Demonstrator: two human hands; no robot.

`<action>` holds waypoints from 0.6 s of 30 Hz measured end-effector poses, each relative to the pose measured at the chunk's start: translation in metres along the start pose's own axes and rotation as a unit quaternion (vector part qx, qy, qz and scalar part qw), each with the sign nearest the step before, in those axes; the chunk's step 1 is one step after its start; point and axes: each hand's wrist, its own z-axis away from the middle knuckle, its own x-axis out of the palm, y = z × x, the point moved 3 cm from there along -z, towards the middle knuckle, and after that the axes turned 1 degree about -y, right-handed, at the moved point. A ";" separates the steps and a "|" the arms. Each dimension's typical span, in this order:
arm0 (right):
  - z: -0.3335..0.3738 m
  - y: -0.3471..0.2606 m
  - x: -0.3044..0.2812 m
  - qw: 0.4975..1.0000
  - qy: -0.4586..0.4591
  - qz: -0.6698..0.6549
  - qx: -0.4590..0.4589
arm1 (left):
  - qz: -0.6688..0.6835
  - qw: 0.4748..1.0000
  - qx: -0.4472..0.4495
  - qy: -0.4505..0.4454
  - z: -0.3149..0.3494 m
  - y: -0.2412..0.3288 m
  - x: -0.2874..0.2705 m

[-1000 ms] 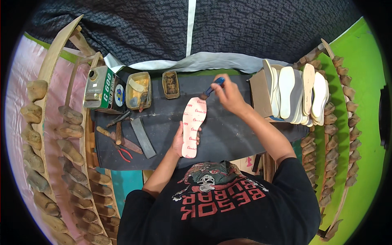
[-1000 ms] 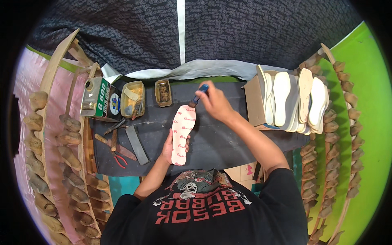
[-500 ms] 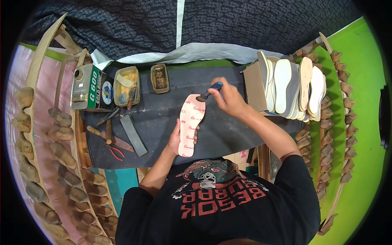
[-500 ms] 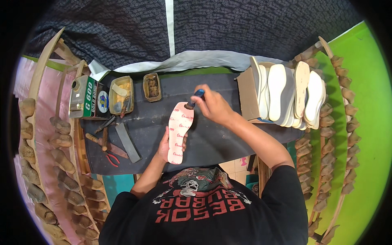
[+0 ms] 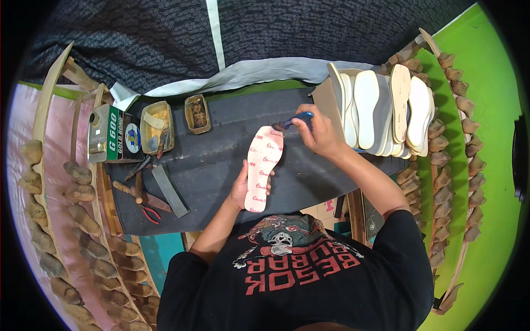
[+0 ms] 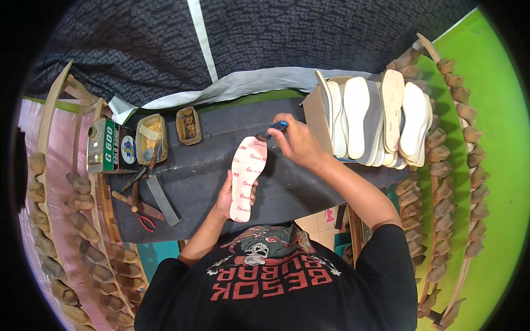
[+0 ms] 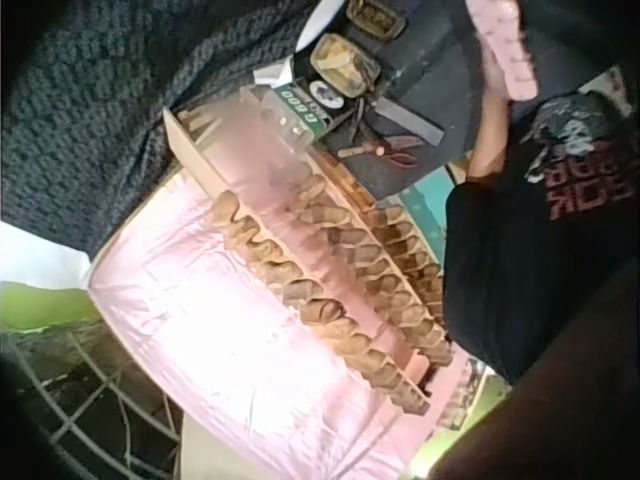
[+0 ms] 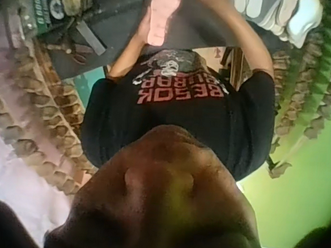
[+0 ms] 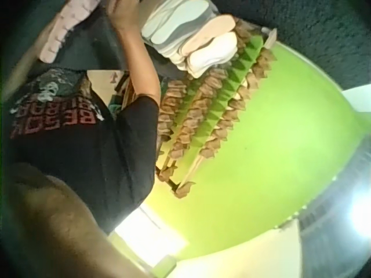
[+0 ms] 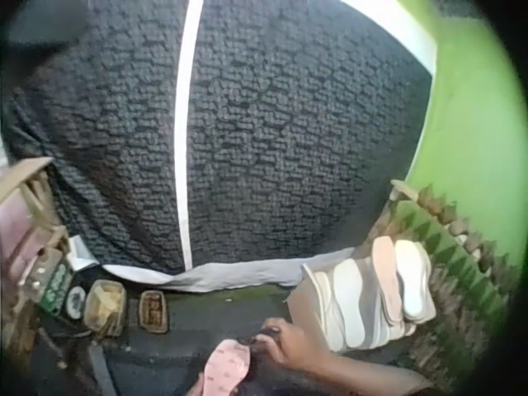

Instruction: Applying adhesive or primer to shoe outsoles and insoles using a brush.

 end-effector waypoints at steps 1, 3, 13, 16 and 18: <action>0.002 0.009 -0.003 0.999 -0.009 -0.015 0.029 | -0.004 1.000 -0.003 0.001 -0.004 -0.003 0.003; 0.013 0.009 -0.005 0.998 0.024 0.013 -0.051 | -0.016 1.000 0.007 0.006 -0.010 -0.007 0.008; 0.038 0.018 -0.015 0.993 0.024 -0.015 -0.110 | -0.061 0.997 0.006 0.038 -0.031 -0.024 0.016; 0.019 0.020 -0.020 0.999 -0.001 -0.037 -0.002 | -0.075 0.996 0.020 0.034 -0.036 -0.024 0.021; 0.026 0.014 -0.009 0.995 0.010 -0.025 -0.098 | -0.057 0.998 0.019 0.023 -0.039 -0.025 0.021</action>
